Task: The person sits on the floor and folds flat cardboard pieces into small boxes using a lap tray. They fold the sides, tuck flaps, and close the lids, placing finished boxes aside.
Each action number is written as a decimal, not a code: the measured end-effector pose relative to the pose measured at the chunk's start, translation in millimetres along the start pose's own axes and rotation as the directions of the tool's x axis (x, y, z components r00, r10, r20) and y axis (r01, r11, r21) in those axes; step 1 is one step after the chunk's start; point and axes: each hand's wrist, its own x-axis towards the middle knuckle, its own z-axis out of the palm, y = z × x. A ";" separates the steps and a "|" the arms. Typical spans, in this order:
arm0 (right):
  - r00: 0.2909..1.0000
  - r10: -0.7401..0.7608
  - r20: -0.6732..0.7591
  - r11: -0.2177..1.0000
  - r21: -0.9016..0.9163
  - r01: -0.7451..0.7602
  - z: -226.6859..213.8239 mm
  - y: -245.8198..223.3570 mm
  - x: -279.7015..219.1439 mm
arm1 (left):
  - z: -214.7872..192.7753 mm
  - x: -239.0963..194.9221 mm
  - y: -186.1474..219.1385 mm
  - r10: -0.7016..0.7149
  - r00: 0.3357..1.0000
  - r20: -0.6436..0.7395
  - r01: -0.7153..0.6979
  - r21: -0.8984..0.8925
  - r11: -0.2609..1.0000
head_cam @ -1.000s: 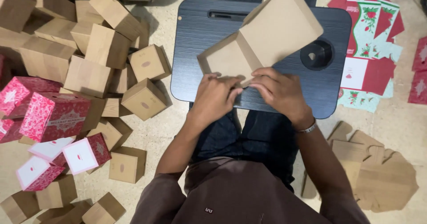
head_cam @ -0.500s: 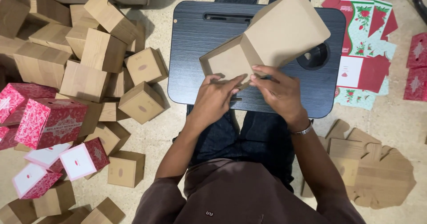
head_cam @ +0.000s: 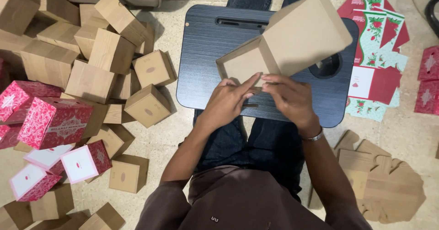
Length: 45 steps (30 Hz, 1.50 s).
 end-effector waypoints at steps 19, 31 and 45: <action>0.904 0.305 0.299 0.943 0.042 -0.331 8.7 -3.5 -21.1 | 11.7 -33.1 -11.1 0.189 0.875 -0.447 -0.092 0.229 0.969; 0.868 0.375 0.325 0.892 0.127 -0.433 4.4 -5.8 -22.6 | 16.2 -23.9 4.6 0.156 0.667 -0.729 -0.076 0.141 0.987; 0.961 0.205 0.183 0.940 0.236 -0.246 11.0 -1.3 -27.0 | 34.1 -23.3 -0.7 0.274 0.807 -0.523 -0.124 0.303 0.945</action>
